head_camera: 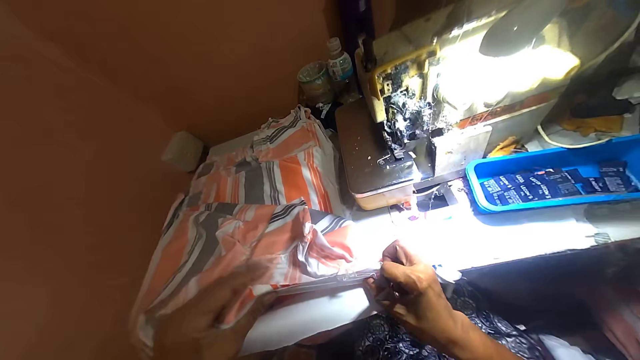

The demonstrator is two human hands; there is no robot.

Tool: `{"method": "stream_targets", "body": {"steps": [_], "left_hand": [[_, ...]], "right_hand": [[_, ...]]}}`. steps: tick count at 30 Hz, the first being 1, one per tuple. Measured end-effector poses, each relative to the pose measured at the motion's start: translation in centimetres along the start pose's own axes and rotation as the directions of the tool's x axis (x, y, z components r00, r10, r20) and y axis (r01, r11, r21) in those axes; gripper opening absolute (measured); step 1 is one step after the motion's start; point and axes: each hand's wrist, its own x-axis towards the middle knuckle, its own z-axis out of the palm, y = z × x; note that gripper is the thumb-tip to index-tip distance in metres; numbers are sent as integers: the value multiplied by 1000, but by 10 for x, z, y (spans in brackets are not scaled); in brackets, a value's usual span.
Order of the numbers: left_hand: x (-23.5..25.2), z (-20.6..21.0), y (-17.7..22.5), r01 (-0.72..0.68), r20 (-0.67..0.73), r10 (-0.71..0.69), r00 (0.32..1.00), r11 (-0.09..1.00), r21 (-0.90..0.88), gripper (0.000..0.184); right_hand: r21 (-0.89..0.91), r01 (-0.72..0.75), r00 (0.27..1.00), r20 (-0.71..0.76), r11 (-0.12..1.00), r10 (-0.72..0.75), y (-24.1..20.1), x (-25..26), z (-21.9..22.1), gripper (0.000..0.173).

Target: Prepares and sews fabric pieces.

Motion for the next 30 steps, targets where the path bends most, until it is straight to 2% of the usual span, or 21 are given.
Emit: {"method": "stream_targets", "body": {"steps": [3,6,9,11,13,15,16,19,22,24,26,30], "left_hand": [[1,1,-6,-62,-33,59,998,992,-113,19],[6,-1,-4,-99,-81,84,993,976,-193,12],[21,4,8,-167,-149,139,979,967,-193,13],[42,12,24,-225,-215,188,958,961,-162,11],[75,29,34,-317,-321,271,907,943,-101,9],[115,49,34,-378,-402,333,853,925,-35,19],[134,59,34,-361,-402,321,857,932,-26,22],[179,97,38,-165,-302,112,947,974,-157,15],[199,129,46,102,-89,-121,989,975,-195,12],[199,139,47,157,60,-149,987,973,-172,9],[195,140,53,171,166,-142,976,969,-179,9],[205,144,56,235,209,-198,958,957,-168,8]], "right_hand": [[-3,20,1000,-15,1000,-20,2,0,0,19],[8,26,998,-55,1000,-26,-1,4,-2,22],[107,-71,993,-89,992,81,-3,15,-6,17],[212,-148,985,-59,966,164,-2,29,-13,10],[230,-165,979,-82,959,188,1,42,-22,12],[230,-219,963,-105,948,248,2,53,-33,15],[253,-268,948,-104,930,302,4,57,-37,15],[330,-380,891,-122,864,438,22,63,-44,12],[385,-496,830,-55,779,555,26,50,-53,14],[383,-536,806,-32,753,590,15,30,-60,15],[422,-573,760,-49,703,648,-1,15,-66,8],[543,-545,731,-63,638,679,-7,15,-71,17]]}}
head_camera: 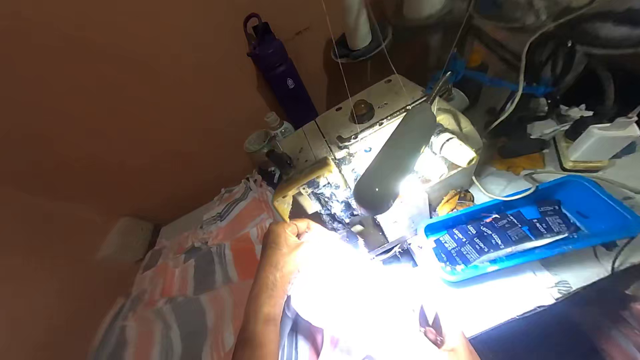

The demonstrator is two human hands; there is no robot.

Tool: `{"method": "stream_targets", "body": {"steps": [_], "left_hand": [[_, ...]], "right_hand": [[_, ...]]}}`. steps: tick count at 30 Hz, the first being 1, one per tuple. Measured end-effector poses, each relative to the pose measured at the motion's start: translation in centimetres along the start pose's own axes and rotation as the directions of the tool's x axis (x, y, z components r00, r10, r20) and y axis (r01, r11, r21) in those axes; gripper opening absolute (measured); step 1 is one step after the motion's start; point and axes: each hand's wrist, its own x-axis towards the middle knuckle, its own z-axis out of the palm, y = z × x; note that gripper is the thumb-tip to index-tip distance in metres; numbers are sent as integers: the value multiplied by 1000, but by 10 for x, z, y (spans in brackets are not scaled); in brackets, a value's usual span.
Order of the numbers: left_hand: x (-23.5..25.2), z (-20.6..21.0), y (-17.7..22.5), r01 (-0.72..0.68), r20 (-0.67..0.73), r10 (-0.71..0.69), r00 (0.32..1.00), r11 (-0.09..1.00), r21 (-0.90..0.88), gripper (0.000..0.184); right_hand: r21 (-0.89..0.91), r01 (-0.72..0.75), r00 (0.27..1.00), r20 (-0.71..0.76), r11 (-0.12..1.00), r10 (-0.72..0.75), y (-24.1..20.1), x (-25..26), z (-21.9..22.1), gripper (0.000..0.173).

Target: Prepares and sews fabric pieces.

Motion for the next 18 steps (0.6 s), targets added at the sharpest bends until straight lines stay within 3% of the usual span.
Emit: {"method": "stream_targets", "body": {"steps": [6,13,16,18], "left_hand": [[20,6,6,101,-144,-108,984,993,-57,37],[15,7,-11,-73,-151,56,987,992,-106,23],[19,4,-9,-114,-118,95,989,979,-171,46],[27,0,-11,-94,-125,84,989,993,-76,52]], "right_hand": [[103,154,988,-8,983,-154,6,31,17,24],[5,169,986,14,986,-169,4,15,19,23],[14,201,979,11,979,-202,7,22,20,25],[15,279,960,3,960,-279,12,35,25,24]]}}
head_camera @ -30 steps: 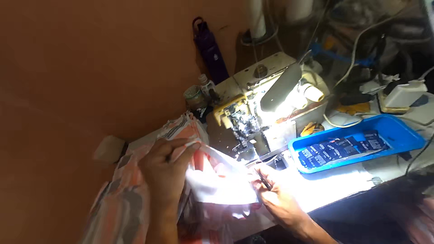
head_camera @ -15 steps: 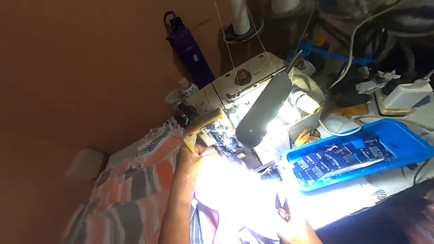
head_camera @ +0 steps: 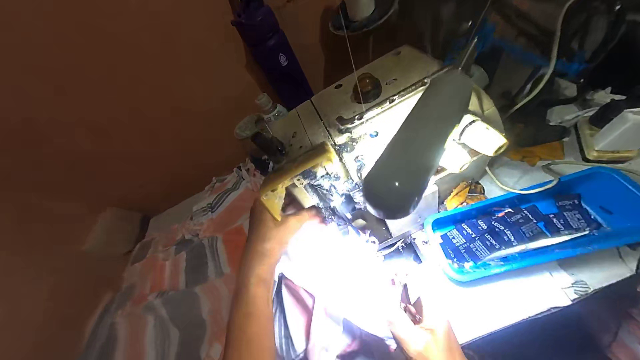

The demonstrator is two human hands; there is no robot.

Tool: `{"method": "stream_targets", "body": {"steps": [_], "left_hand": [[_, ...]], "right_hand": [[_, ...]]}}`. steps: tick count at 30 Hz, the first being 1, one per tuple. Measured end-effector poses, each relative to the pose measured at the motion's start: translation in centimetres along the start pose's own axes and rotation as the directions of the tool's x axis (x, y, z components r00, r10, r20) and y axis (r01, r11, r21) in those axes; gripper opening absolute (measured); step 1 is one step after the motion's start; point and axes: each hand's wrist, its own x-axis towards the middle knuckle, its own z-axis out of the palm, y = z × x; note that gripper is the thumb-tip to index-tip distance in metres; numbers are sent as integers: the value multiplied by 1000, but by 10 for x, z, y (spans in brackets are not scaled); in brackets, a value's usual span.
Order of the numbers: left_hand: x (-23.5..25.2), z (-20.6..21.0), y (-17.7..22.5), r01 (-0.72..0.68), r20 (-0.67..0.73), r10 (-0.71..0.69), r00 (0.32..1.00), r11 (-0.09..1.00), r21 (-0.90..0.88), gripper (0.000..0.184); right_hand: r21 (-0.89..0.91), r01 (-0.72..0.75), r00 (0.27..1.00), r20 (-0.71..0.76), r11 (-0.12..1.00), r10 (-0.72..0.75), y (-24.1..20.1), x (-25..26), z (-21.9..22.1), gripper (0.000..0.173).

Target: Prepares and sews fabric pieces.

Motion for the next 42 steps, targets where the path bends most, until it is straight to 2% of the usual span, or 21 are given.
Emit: {"method": "stream_targets", "body": {"steps": [3,5,7,9,11,13,16,18,20,22,24,26,28,29,30,35,38,40,42], "left_hand": [[9,-1,-11,-2,-52,12,999,984,177,47],[2,0,-12,-69,-150,104,983,972,223,39],[-20,-2,-18,-189,-241,266,934,935,299,43],[-50,-10,-24,-386,-233,477,847,855,347,46],[-77,-16,-27,-547,-88,585,806,794,265,43],[-89,-12,-32,-600,55,607,792,761,246,46],[-86,-6,-35,-563,24,580,815,780,275,33],[-81,-9,-28,-568,9,591,807,771,288,27],[-87,-17,-12,-608,101,620,778,705,364,27],[-107,-28,17,-698,282,649,706,573,430,39],[-139,-38,58,-789,488,621,613,509,343,49],[-162,-46,94,-800,617,549,564,548,244,46],[-160,-54,98,-796,528,602,599,519,311,44],[-152,-59,91,-796,456,653,605,485,362,45],[-144,-66,82,-791,400,685,609,482,378,46],[-122,-77,45,-760,192,738,648,609,227,36],[-129,-77,43,-714,126,703,700,692,104,28],[-139,-76,50,-666,92,660,746,734,134,21],[-142,-73,50,-656,52,658,751,736,165,21]], "right_hand": [[-29,94,995,-24,995,-95,9,15,9,24],[-45,99,994,-49,994,-101,7,19,11,24],[-54,97,993,-60,994,-100,8,19,10,24],[-39,100,993,-58,994,-102,9,21,9,23],[3,75,995,-62,997,-75,5,24,9,22],[42,9,998,-66,999,-6,0,28,8,19],[57,-76,997,-22,995,77,-5,33,4,17],[-46,-61,998,-6,997,61,-8,37,-1,14],[-314,14,999,-30,949,-25,-11,38,-7,19],[-519,155,983,-1,841,-182,-17,37,-13,25],[-515,336,940,134,788,-313,-31,35,-19,26],[-290,478,847,400,829,-349,-52,33,-25,26],[-62,458,697,644,887,-315,-65,37,-30,22],[-27,445,650,698,895,-302,-68,38,-31,19],[-25,439,637,714,898,-292,-68,38,-33,18],[-91,438,714,639,895,-284,-70,32,-39,18],[-110,374,776,581,921,-245,-70,33,-39,16],[-65,383,780,557,921,-285,-69,34,-38,13],[32,367,774,544,929,-325,-68,34,-38,9]]}}
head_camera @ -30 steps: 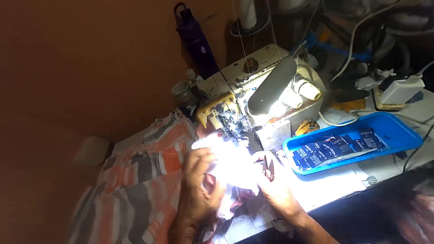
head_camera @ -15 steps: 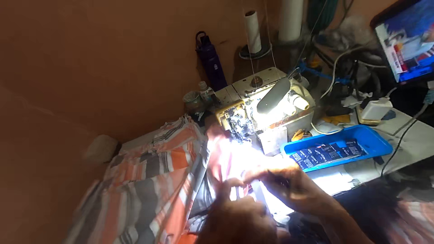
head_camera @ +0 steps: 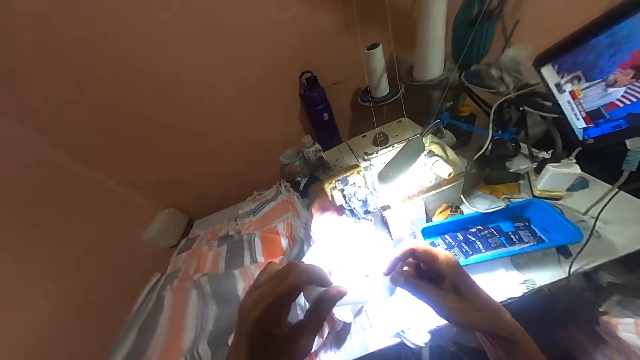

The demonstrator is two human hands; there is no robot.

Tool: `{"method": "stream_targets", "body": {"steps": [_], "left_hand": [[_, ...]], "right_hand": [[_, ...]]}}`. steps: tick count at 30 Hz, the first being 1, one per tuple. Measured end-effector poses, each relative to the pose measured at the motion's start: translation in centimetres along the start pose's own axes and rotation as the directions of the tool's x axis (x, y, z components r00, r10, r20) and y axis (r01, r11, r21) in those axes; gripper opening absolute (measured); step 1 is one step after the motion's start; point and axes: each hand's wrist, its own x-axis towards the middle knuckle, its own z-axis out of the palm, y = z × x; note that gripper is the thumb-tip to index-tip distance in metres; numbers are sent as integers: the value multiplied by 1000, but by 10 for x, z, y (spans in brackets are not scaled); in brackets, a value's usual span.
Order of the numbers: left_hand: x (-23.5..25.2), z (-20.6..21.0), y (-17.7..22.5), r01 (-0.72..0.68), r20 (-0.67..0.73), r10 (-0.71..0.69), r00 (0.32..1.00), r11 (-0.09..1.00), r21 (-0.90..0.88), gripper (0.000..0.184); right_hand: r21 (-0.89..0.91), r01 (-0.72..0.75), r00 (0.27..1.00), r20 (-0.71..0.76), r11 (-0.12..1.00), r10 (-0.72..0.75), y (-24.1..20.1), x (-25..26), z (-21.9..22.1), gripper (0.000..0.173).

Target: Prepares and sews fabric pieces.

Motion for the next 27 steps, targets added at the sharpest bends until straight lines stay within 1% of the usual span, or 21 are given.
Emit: {"method": "stream_targets", "body": {"steps": [2,3,4,5,6,7,8,10,11,12,13,14,15,16,17,18,19,20,23,25,27], "left_hand": [[-1,3,-6,-40,11,40,999,999,-8,19],[-1,3,-8,-70,33,70,997,997,14,17],[0,3,-8,-102,58,98,993,993,65,16],[1,3,-7,-135,83,124,989,980,148,14],[4,5,-5,-171,109,147,983,949,265,12],[6,8,-4,-210,137,170,976,901,379,13],[6,13,-4,-237,143,192,971,853,465,12],[7,24,-9,-246,97,233,968,788,565,7],[8,28,-12,-234,62,244,968,781,578,8],[7,30,-16,-215,29,241,970,796,565,10],[5,32,-20,-191,-1,223,975,839,509,11],[3,34,-22,-169,-27,196,980,900,401,12],[0,34,-21,-149,-41,162,986,963,225,16],[-3,31,-19,-133,-9,133,991,991,-4,21],[-6,25,-16,-109,76,130,989,967,-230,23],[-8,18,-13,-73,171,156,973,908,-412,26],[-10,12,-13,-36,229,176,958,860,-510,30],[-13,9,-13,-9,254,160,954,861,-509,32],[-27,8,-20,39,202,8,979,972,-230,31],[-34,8,-21,45,164,-29,986,995,-92,29],[-38,8,-19,43,140,-39,989,999,-28,29]], "right_hand": [[74,17,999,27,997,-19,-2,-1,-3,10],[50,41,998,41,998,-43,-2,-1,-3,10],[-51,81,996,49,995,-79,-1,-1,-2,10],[-222,120,993,39,968,-114,0,-1,1,12],[-423,133,989,4,896,-145,1,-1,7,12],[-607,118,982,-49,786,-184,5,0,15,13],[-732,94,963,-105,675,-248,11,2,23,14],[-845,60,920,-160,532,-358,30,6,32,16],[-862,56,905,-170,504,-391,38,7,34,16],[-849,57,898,-186,525,-399,43,9,35,16],[-795,61,900,-218,604,-378,43,10,35,15],[-686,76,909,-250,723,-332,39,10,35,14],[-519,99,928,-261,849,-268,33,8,34,14],[-325,108,955,-229,940,-189,26,5,31,15],[-145,108,980,-151,984,-130,18,0,27,15],[-25,98,994,-54,995,-99,11,-5,22,16],[7,93,995,27,996,-93,6,-9,18,17],[-43,105,992,81,993,-102,5,-12,15,17],[-278,148,988,89,949,-128,9,-19,12,14],[-327,157,987,87,932,-136,11,-20,11,14],[-356,156,987,82,922,-136,11,-21,13,14]]}}
